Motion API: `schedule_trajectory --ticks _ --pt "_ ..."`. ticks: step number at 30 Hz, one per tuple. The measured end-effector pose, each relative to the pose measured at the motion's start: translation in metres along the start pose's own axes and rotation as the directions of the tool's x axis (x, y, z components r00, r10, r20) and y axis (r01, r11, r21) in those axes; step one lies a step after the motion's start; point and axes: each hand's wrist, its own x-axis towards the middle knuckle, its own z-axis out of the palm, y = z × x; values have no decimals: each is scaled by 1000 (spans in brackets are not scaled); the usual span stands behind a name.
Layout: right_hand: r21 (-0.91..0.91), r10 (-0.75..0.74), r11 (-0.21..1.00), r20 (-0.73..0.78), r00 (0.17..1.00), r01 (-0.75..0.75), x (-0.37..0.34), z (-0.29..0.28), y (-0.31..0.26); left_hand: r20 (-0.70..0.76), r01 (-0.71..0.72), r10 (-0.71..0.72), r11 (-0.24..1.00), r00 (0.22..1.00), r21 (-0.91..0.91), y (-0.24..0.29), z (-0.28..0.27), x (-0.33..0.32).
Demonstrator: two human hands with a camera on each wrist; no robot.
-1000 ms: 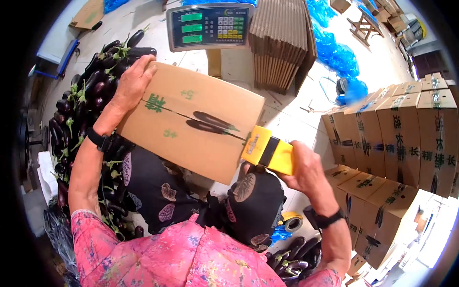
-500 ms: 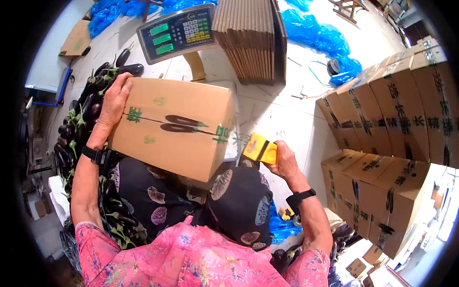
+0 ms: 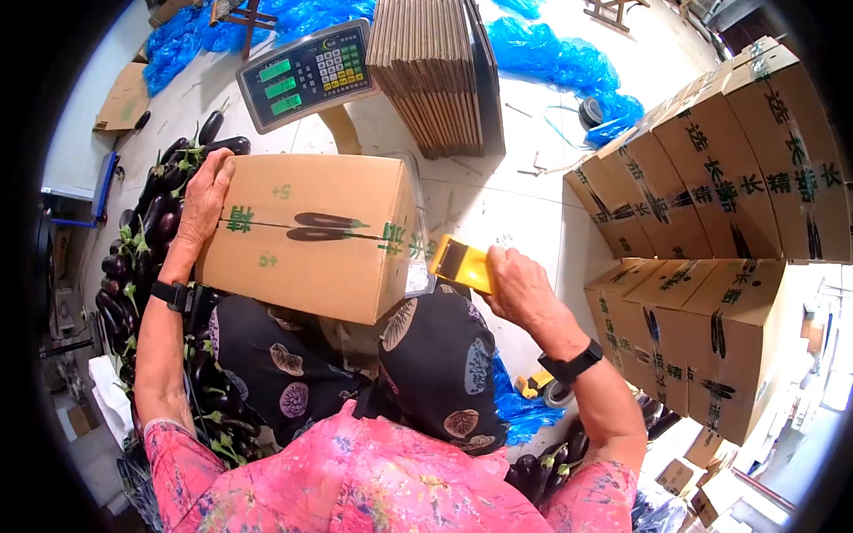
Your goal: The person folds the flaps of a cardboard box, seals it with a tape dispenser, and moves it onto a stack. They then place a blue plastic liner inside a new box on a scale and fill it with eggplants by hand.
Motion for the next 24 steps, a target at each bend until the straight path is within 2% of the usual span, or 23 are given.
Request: schedule_trajectory --ticks 1,3,4,5,6,8,9,10,12,14,16,18,20,21,22,24 --pt "-89 27 996 25 999 -24 9 -10 -10 -4 5 -5 1000 1000 -2 1 0 1" --pt "-35 57 998 72 996 -54 37 -25 -34 3 13 -13 1000 1000 -7 4 1 1" --pt "-36 -57 998 91 994 60 58 -8 -35 18 28 -28 999 999 -20 6 3 0" --pt "-132 -78 986 175 982 102 88 9 -47 24 43 -42 999 999 -30 8 2 0" --pt "-715 -604 501 116 789 488 80 -13 -60 22 57 -56 998 998 -37 9 0 1" --pt "-508 -581 720 -70 811 473 102 31 -45 -1 57 -57 998 998 -37 2 1 -1" --pt "-319 -321 889 78 944 328 115 38 -38 5 85 -85 995 996 -53 3 -1 -2" --pt "-158 -57 982 288 956 106 121 46 -28 19 121 -120 990 993 -77 6 0 -5" --pt "-94 83 994 379 921 -51 104 52 10 32 156 -154 982 988 -108 3 2 -5" --pt "5 293 948 388 874 -319 78 59 50 51 139 -134 982 990 -128 3 2 -3" --pt "192 393 863 329 859 -468 46 85 98 63 146 -139 981 988 -128 4 2 1" --pt "323 524 684 408 748 -654 22 108 128 75 178 -171 978 982 -109 12 2 2" --pt "378 605 586 385 697 -717 2 143 153 70 167 -161 982 984 -86 9 2 3" --pt "261 603 690 308 736 -675 -7 171 167 79 176 -171 983 982 -56 9 1 3" --pt "-73 621 783 134 772 -618 -9 152 135 79 174 -170 984 982 -45 10 1 3" --pt "6 479 876 -129 868 -483 12 153 114 80 175 -172 984 982 -25 10 1 2"
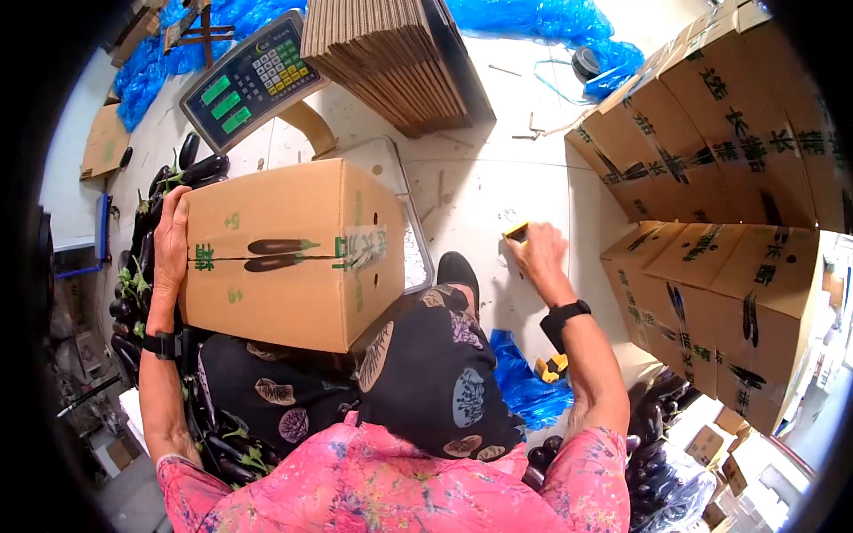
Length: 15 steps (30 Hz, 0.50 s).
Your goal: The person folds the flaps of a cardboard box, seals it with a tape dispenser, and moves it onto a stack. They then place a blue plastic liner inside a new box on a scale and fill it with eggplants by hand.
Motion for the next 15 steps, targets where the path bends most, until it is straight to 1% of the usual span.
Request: schedule_trajectory --ticks 1,2,3,4,5,6,8,11,12,14,15 --pt "259 -47 965 85 995 23 9 -16 -26 1 -18 18 1000 1000 12 -3 1 0" --pt "500 -52 858 319 946 -122 19 -54 -63 5 -8 8 1000 1000 22 -3 2 0" --pt "791 -229 582 384 894 -190 21 -79 -95 5 1 -1 1000 1000 31 -3 2 0" --pt "908 -411 324 388 825 -265 20 -101 -122 2 12 -12 999 1000 39 -3 1 0" --pt "920 -560 158 382 735 -357 19 -113 -144 2 29 -29 999 1000 36 0 1 0" --pt "955 -697 93 265 667 -283 20 -129 -165 -4 24 -24 999 1000 36 -1 1 1" --pt "936 -765 61 267 586 -346 32 -106 -178 -10 18 -17 999 1000 33 -2 2 0" --pt "932 -752 134 317 578 -337 42 -93 -176 -21 13 -12 999 1000 50 3 1 1" --pt "937 -710 157 327 623 -312 44 -79 -174 -18 20 -20 999 1000 38 1 1 1" --pt "945 -616 197 328 716 -263 46 -28 -166 -11 24 -24 1000 1000 19 -6 -1 2" --pt "898 -498 346 422 758 -273 45 10 -158 -22 39 -39 999 999 11 -8 -2 4"
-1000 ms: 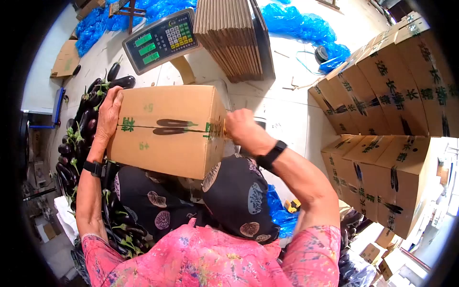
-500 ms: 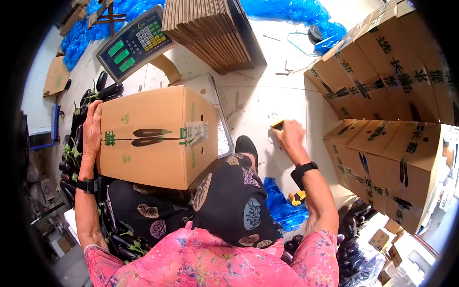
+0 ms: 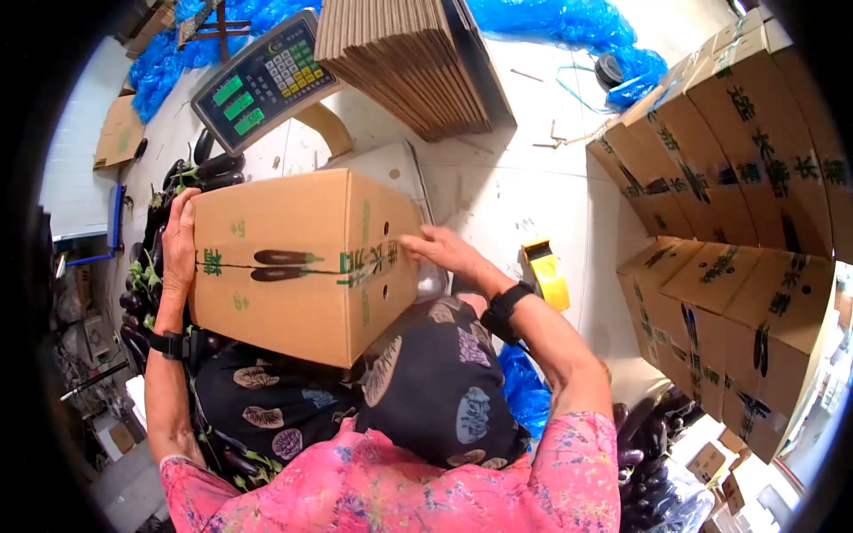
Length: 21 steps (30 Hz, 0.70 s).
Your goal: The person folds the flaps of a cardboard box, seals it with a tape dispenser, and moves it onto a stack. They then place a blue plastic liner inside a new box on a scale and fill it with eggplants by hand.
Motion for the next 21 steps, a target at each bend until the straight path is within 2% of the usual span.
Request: schedule_trajectory --ticks 1,3,5,6,9,10,11,13,15,17,18,20,21 --pt "3 127 992 26 992 -127 0 -1 15 -10 22 -22 1000 1000 -6 -4 -1 -1" --pt "30 162 986 -20 987 -161 10 4 30 -21 48 -50 997 999 -57 -19 -4 -10" --pt "86 129 989 -122 984 -119 2 11 0 -35 19 -25 988 999 -155 -45 -7 -10" --pt "105 104 991 -179 978 -86 1 11 -17 53 172 -163 936 985 -306 -51 -10 -10" --pt "216 177 959 50 983 -183 16 0 -28 298 414 -313 823 902 -389 -60 -28 -24" --pt "171 171 968 83 982 -183 14 -5 -41 349 500 -376 766 858 -404 -59 -36 -31" --pt "150 126 980 57 990 -134 18 -10 -45 333 503 -380 710 863 -493 -58 -39 -38" --pt "461 -72 886 28 997 51 0 -11 -91 311 491 -388 572 868 -657 -57 -44 -54" --pt "459 -170 878 41 985 133 -25 -27 -154 277 439 -374 472 885 -764 -50 -51 -61" --pt "423 -270 881 79 960 213 -57 -30 -214 322 420 -269 601 908 -680 -75 -65 -62" --pt "369 -302 894 76 950 254 -73 -27 -240 276 352 -230 738 933 -575 -28 -72 -63" --pt "239 -335 922 101 937 304 -109 -3 -287 328 192 -35 867 944 -460 -63 -80 -56" --pt "161 -333 936 127 934 312 -127 17 -305 432 504 -292 675 853 -539 -43 -84 -58"
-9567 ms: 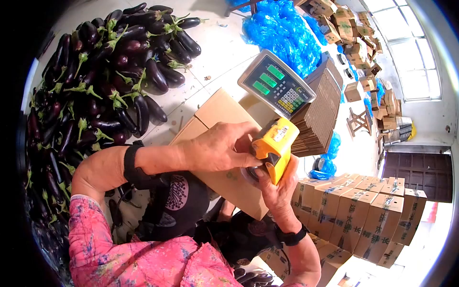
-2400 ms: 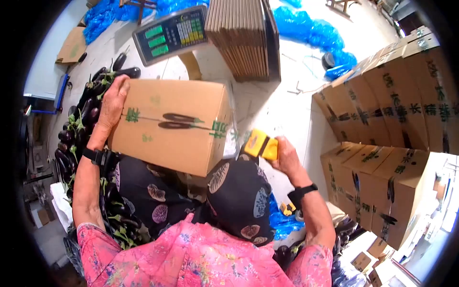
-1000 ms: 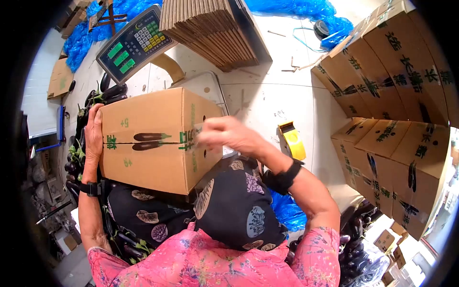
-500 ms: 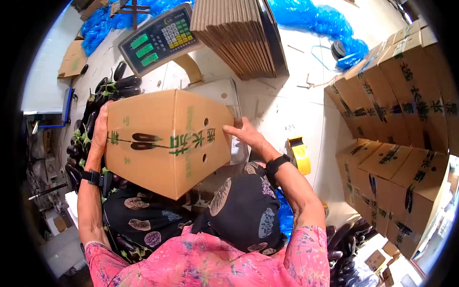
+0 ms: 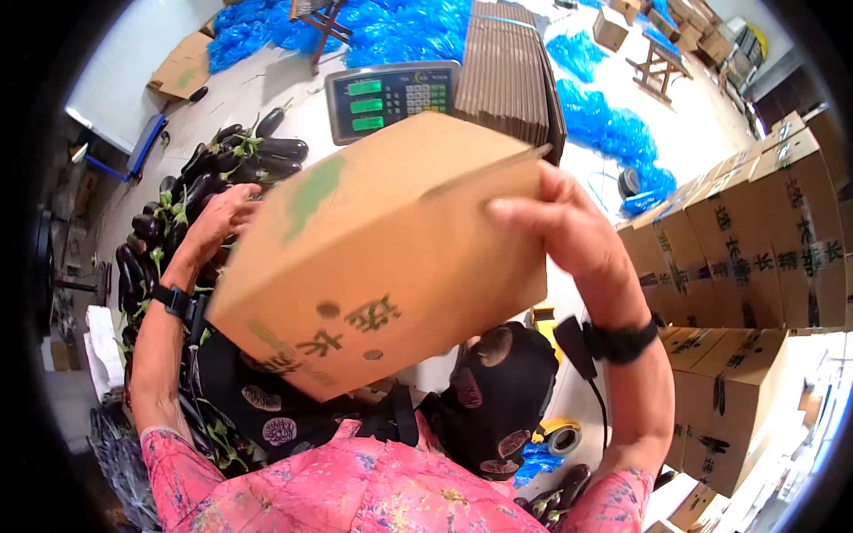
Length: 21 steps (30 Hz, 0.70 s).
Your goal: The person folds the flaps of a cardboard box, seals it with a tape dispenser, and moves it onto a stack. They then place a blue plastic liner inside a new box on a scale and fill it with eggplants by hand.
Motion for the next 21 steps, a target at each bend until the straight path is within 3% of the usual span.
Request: schedule_trajectory --ticks 1,2,4,6,8,10,11,12,14,15,16,17,18,19,20,21 --pt "-172 32 985 27 999 -27 -6 26 -11 -40 -46 51 992 998 118 1 1 -2" --pt "-338 67 940 46 997 -48 -11 52 -14 -4 -101 102 991 995 93 8 4 -6" --pt "-622 -148 699 356 923 353 -17 102 -1 61 -163 161 986 985 22 25 18 -13" --pt "-728 -188 570 335 923 381 -27 146 41 83 -192 185 978 979 82 42 42 -26" --pt "-888 31 378 294 955 262 -29 164 73 142 -144 133 987 981 66 47 66 -27" --pt "-912 173 312 332 927 268 -24 167 115 132 -99 80 985 988 144 34 93 -13" --pt "-922 346 326 320 882 207 -24 173 124 78 -49 30 963 997 263 34 107 -13" --pt "-913 262 333 329 907 235 -24 174 125 79 -222 208 889 975 400 14 114 1" --pt "-894 96 343 338 936 288 -23 165 124 -69 -208 268 864 961 459 -21 129 18" --pt "-881 -178 288 337 925 376 -16 148 122 -112 -157 228 883 967 442 -31 133 27" --pt "-934 -340 169 246 908 316 -8 134 109 -152 -109 189 900 970 423 -34 133 35" --pt "-990 -388 113 30 921 80 -2 120 105 -188 -60 147 914 971 402 -40 135 42" --pt "-999 -475 35 -46 879 -34 6 98 108 -218 -72 168 918 962 391 -40 135 39" --pt "-981 -453 80 -194 870 -177 22 73 119 -223 -117 222 907 949 405 -39 134 33" --pt "-923 -458 294 -363 812 -247 37 43 150 -230 -162 278 892 933 421 -41 131 28" --pt "-772 -136 535 -479 867 -343 46 37 148 -208 -232 305 921 929 314 -52 125 30"
